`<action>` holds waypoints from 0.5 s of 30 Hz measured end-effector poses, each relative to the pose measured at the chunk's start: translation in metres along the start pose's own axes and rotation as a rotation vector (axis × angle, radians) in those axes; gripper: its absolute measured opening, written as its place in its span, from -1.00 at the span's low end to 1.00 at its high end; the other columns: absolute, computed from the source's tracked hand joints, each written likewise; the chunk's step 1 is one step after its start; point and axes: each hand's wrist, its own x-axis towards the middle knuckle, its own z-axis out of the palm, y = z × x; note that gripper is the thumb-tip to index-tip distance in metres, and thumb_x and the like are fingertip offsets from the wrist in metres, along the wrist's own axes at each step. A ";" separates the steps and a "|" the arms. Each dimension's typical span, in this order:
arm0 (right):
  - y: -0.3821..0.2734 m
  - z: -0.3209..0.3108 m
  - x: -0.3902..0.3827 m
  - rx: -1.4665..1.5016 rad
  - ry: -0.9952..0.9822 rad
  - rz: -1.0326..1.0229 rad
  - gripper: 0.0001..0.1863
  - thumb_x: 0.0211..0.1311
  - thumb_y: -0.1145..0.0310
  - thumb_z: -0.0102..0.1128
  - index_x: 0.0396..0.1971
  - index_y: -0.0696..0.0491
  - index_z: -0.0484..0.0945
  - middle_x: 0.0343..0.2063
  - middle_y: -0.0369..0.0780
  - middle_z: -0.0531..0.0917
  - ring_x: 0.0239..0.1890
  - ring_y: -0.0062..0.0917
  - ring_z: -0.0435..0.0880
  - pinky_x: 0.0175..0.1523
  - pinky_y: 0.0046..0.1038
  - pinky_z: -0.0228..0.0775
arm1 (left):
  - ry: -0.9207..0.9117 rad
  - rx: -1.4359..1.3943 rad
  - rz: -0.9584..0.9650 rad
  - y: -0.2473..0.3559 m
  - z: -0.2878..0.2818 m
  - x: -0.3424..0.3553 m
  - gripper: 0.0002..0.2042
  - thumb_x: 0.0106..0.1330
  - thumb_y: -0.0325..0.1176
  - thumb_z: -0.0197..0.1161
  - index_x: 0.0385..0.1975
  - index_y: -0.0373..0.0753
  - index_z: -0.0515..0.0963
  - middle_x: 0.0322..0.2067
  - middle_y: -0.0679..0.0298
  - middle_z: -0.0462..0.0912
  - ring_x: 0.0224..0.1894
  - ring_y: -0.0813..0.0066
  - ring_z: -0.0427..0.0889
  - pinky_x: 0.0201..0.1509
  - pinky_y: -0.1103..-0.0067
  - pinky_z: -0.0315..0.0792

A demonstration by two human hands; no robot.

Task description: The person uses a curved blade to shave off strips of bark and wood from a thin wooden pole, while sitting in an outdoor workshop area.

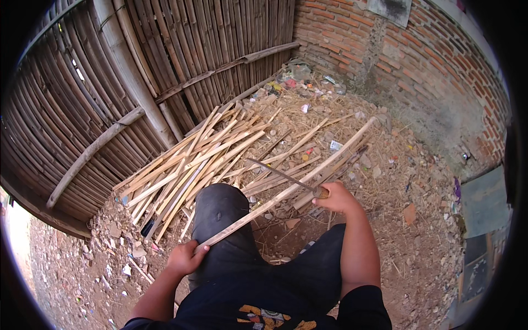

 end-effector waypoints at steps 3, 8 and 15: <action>0.005 -0.001 -0.001 0.006 0.018 0.068 -0.37 0.06 0.09 0.54 0.07 0.18 0.66 -0.24 -0.01 0.76 -0.17 -0.22 0.74 -0.01 -0.27 0.52 | -0.008 0.003 -0.012 0.004 -0.001 0.000 -0.46 0.43 0.19 0.18 -0.44 -0.27 0.55 -0.49 -0.12 0.65 -0.31 -0.23 0.69 -0.19 0.05 0.54; 0.008 -0.002 -0.001 -0.039 0.034 0.056 -0.32 0.07 0.05 0.54 0.12 0.18 0.64 -0.20 0.00 0.77 -0.13 -0.20 0.75 0.02 -0.26 0.53 | 0.001 0.009 -0.002 0.002 0.000 0.000 -0.45 0.43 0.20 0.16 -0.44 -0.27 0.54 -0.48 -0.12 0.65 -0.30 -0.23 0.69 -0.18 0.05 0.54; -0.005 0.006 -0.002 -0.096 0.005 -0.100 -0.46 0.04 0.07 0.53 -0.09 0.17 0.68 -0.27 0.05 0.73 -0.16 -0.10 0.73 -0.04 -0.20 0.52 | -0.017 0.006 -0.011 -0.001 0.001 0.001 -0.45 0.44 0.21 0.16 -0.42 -0.27 0.55 -0.47 -0.11 0.66 -0.30 -0.22 0.69 -0.18 0.06 0.54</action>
